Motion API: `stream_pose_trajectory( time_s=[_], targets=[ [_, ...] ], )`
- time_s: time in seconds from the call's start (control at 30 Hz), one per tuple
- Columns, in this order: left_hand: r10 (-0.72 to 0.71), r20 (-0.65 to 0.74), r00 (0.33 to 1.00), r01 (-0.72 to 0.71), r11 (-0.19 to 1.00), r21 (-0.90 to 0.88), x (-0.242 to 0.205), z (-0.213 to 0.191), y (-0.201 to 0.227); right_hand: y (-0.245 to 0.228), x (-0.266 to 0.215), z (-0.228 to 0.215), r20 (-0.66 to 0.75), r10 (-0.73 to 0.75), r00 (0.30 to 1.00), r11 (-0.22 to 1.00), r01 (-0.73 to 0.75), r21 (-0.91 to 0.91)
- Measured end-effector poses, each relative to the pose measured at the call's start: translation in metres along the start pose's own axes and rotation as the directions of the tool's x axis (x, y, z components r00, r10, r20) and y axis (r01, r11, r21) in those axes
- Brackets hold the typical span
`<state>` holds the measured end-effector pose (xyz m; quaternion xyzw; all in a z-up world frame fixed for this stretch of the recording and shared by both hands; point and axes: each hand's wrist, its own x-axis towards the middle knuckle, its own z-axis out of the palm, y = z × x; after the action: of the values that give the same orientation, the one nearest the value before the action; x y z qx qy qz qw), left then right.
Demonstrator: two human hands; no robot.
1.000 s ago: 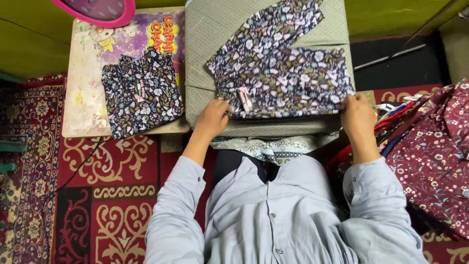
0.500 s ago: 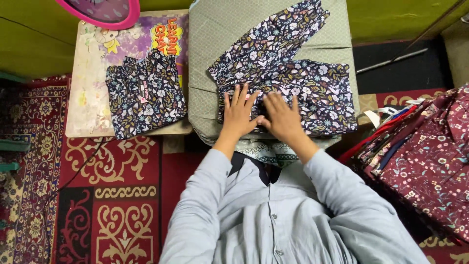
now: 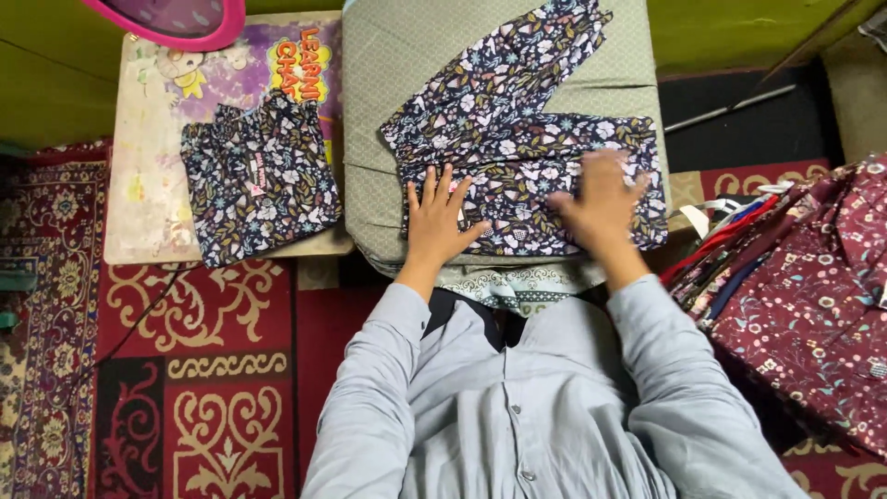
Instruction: Fold floral patterned shorts on a cushion.
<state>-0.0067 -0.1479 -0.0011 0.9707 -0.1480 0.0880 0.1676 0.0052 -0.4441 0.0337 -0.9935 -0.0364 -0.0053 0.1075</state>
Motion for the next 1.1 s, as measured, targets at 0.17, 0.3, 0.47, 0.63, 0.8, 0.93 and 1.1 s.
stream_pose_trajectory(
  time_s=[0.17, 0.3, 0.47, 0.63, 0.8, 0.93, 1.1],
  targets=[
    [-0.002, 0.019, 1.000, 0.002, 1.000, -0.005, -0.002, -0.003, -0.005, -0.053, 0.017, 0.043, 0.110, -0.486, 0.867, 0.871, 0.491, -0.021],
    [0.000, 0.069, 0.998, 0.000, 1.000, 0.004, 0.000, -0.005, -0.005, -0.015, 0.052, 0.033, 0.089, -0.359, 0.929, 0.929, 0.347, 0.125],
    [-0.042, 0.217, 0.975, 0.055, 0.997, -0.055, 0.007, -0.046, 0.026, 0.071, 0.099, 0.040, -0.193, -0.178, 0.965, 0.974, 0.200, 0.102],
    [0.282, 0.265, 0.922, -0.312, 0.947, 0.076, 0.004, -0.049, 0.056, 0.125, 0.134, 0.087, -0.190, -0.231, 0.954, 0.954, 0.183, -0.238],
    [0.306, 0.072, 0.949, -0.270, 0.911, -0.312, 0.001, -0.009, 0.025, 0.118, 0.102, 0.064, -0.238, -0.185, 0.953, 0.979, 0.157, -0.132],
    [0.092, 0.337, 0.937, 0.163, 0.736, -0.657, -0.016, -0.016, -0.010, 0.096, 0.031, 0.026, -0.144, -0.152, 0.978, 0.988, 0.155, 0.004],
    [0.043, 0.656, 0.754, 0.420, 0.736, -0.531, -0.057, -0.044, -0.073, -0.011, -0.076, -0.114, 0.264, -0.251, 0.931, 0.887, 0.113, 0.447]
  ],
)
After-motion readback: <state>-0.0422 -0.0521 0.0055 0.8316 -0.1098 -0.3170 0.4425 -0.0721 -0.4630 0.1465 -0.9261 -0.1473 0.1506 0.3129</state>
